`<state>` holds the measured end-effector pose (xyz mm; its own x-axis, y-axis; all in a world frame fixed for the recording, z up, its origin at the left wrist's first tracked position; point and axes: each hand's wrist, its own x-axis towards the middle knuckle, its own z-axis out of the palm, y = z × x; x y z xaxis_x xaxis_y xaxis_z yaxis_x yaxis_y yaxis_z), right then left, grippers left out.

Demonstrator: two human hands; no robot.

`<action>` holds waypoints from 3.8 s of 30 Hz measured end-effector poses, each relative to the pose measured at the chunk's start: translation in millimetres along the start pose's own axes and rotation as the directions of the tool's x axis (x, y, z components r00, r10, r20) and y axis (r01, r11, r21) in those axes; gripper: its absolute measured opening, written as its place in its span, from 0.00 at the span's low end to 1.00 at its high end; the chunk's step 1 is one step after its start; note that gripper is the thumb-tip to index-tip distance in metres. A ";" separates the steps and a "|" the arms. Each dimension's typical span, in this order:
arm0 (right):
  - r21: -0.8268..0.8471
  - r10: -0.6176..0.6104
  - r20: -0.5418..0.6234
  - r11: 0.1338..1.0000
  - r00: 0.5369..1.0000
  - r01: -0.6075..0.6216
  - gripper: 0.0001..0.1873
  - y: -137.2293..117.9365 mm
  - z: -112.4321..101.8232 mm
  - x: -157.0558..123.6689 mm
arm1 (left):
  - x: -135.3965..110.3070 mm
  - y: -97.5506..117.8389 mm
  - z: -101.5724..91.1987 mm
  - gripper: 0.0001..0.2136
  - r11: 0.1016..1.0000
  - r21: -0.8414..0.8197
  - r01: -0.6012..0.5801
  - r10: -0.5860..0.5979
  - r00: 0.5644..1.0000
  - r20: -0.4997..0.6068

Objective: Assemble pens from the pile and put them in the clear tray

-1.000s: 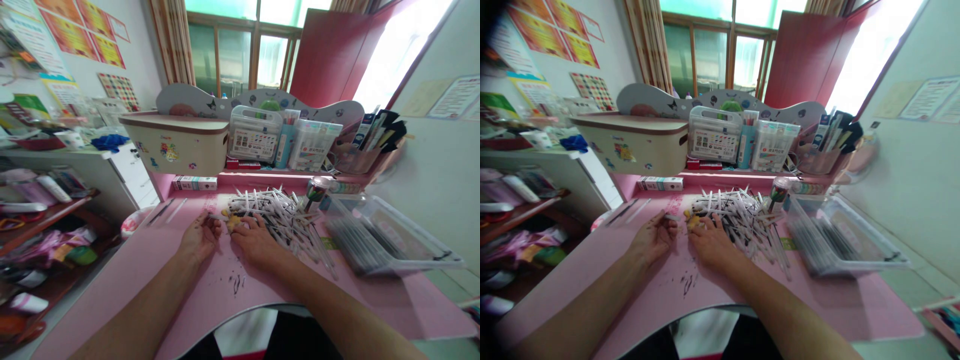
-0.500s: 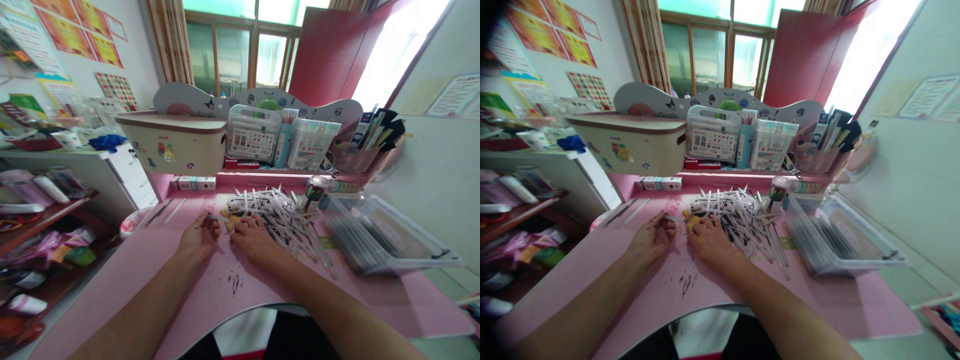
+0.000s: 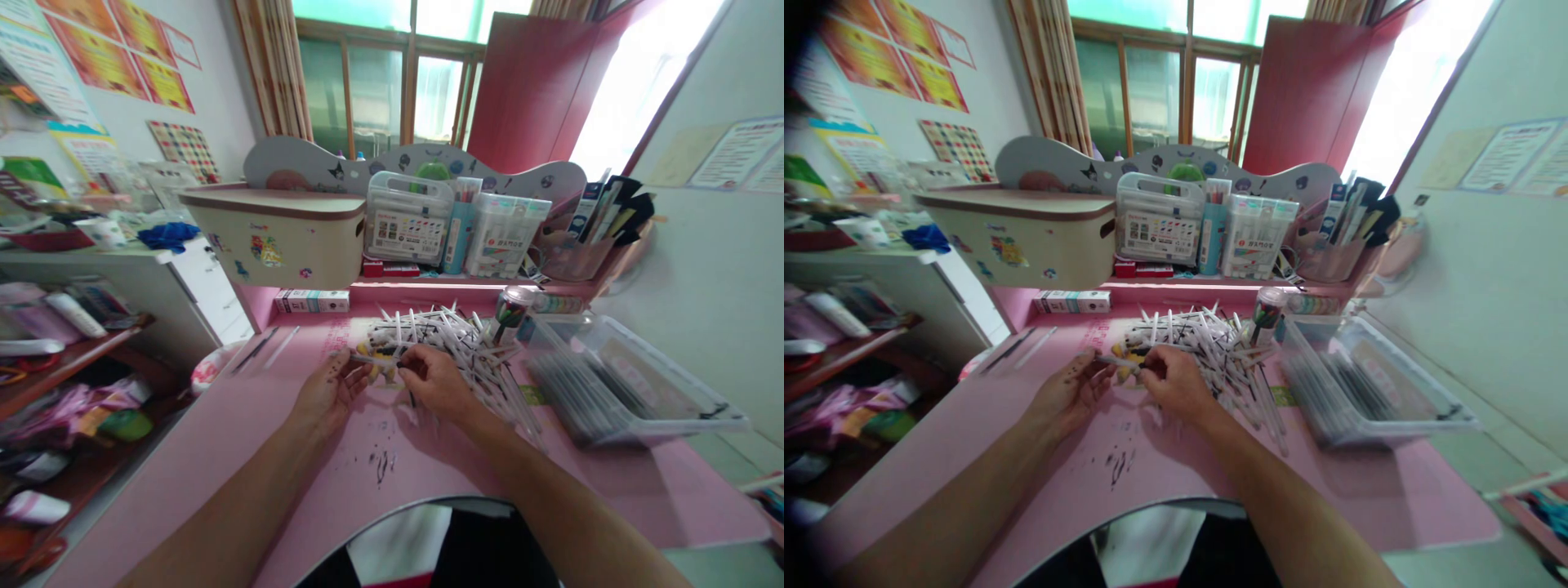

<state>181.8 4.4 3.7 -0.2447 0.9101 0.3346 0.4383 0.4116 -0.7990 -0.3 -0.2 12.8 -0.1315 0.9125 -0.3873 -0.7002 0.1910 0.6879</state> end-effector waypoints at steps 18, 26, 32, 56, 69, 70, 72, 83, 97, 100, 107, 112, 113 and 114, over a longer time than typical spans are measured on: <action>-0.180 -0.089 0.046 0.979 0.995 0.096 0.05 3.0 -4.9 -0.2 | -0.5 -4.1 -2.5 0.04 0.992 0.099 -0.083 0.077 0.995 0.068; -0.120 -0.078 0.007 0.990 0.997 0.079 0.05 3.5 -6.0 -2.8 | -0.3 -4.2 -3.3 0.05 0.987 0.111 -0.114 0.104 0.991 0.089; -0.086 -0.056 -0.034 0.995 0.998 0.053 0.06 3.2 -6.2 -3.2 | -4.8 -2.0 2.3 0.07 0.997 0.056 -0.052 0.050 0.998 0.027; 0.066 -0.076 -0.095 0.994 0.993 0.083 0.04 1.5 -5.4 -5.2 | -1.9 -5.0 -2.8 0.07 0.998 0.044 -0.049 0.041 0.986 0.161; 0.023 -0.164 -0.091 0.986 0.982 0.166 0.08 2.4 -6.2 -5.4 | -1.5 -5.4 -3.2 0.05 0.996 0.070 -0.058 0.043 0.981 0.191; 0.024 -0.156 -0.089 0.987 0.984 0.159 0.11 2.5 -6.2 -5.5 | -1.7 -5.5 -3.3 0.05 0.996 0.073 -0.058 0.042 0.980 0.195; 0.013 -0.133 -0.085 0.991 0.988 0.134 0.10 2.4 -6.5 -6.2 | -2.0 -5.5 -3.3 0.05 0.995 0.077 -0.057 0.041 0.979 0.199; -0.017 -0.120 -0.073 0.993 0.990 0.119 0.07 1.0 -7.6 -7.7 | -2.1 -6.4 -3.1 0.06 0.995 0.080 -0.064 0.048 0.981 0.186; -0.024 -0.146 -0.064 0.989 0.987 0.145 0.04 -0.5 -7.7 -10.9 | 0.8 -8.3 -4.9 0.04 0.994 0.092 -0.064 0.044 0.980 0.196; -0.020 -0.167 -0.071 0.986 0.983 0.166 0.04 -1.5 -8.8 -11.1 | 0.3 -8.0 -5.3 0.04 0.994 0.087 -0.070 0.050 0.976 0.213; 0.007 -0.205 -0.059 0.979 0.977 0.206 0.06 -3.6 -9.8 -10.7 | -1.8 -6.7 -5.0 0.07 0.994 0.074 -0.077 0.056 0.966 0.251; 0.030 -0.210 -0.118 0.976 0.971 0.215 0.06 -1.8 -18.8 -7.3 | -0.9 -5.1 -5.7 0.03 0.998 0.033 -0.053 0.043 0.967 0.252; 0.026 -0.201 -0.171 0.978 0.965 0.208 0.07 0.1 -23.1 -5.8 | -1.0 -4.1 -5.3 0.02 0.999 0.019 -0.044 0.038 0.971 0.236; 0.016 -0.185 -0.237 0.981 0.954 0.194 0.08 2.8 -28.0 -4.2 | -1.4 -2.9 -4.7 0.04 0.999 0.008 -0.034 0.032 0.977 0.210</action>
<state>208.3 3.1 14.0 -0.1098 0.8033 0.5854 0.3687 0.5798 -0.7265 -1.4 -3.7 8.5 -0.0032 0.9737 -0.2277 -0.6894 0.1628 0.7059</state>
